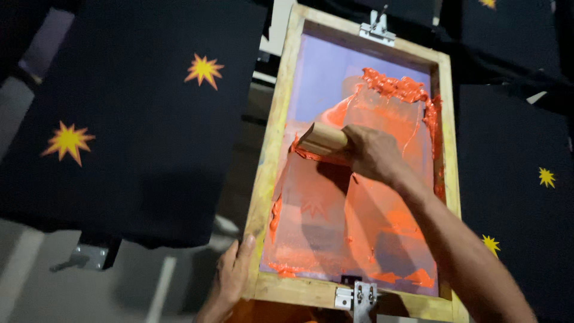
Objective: The person uses a squeegee to spread orange ink across a screen printing frame and pulls it down to print a starburst design onto black t-shirts. The person repeatedly lifts the frame to reveal the printed design and repositions it for the next print.
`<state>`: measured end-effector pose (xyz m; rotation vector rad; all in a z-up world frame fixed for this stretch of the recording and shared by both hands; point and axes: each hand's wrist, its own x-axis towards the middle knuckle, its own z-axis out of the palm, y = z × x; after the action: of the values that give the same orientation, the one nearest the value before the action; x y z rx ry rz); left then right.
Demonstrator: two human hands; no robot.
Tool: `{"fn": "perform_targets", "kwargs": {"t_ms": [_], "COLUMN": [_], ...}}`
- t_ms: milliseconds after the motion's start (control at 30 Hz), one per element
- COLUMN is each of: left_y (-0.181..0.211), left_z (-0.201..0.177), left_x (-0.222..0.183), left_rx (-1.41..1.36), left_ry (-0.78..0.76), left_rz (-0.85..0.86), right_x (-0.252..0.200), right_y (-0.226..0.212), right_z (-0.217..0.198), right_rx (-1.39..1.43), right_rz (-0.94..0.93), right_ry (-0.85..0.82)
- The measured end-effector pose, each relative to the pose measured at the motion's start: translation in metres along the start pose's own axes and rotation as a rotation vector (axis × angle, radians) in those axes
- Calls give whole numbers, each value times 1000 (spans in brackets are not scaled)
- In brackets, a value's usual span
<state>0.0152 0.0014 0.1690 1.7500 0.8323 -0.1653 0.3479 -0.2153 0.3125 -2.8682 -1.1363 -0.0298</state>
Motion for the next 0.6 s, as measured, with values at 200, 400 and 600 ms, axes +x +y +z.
{"fn": "perform_targets", "kwargs": {"t_ms": [200,400,600], "left_y": [3,-5,0], "left_z": [-2,-1,-4], "left_x": [3,7,7], "left_rx": [51,21,64], "left_ry": [-63,-53,-63], "left_rz": [-161,-103,-93], "right_x": [1,-39,-21], "right_y": [-3,21,52], "right_z": [-51,-9,-20], "right_rx": [214,19,1094], "right_rz": [209,-115,596], "right_ry": [-176,80,-194]}}
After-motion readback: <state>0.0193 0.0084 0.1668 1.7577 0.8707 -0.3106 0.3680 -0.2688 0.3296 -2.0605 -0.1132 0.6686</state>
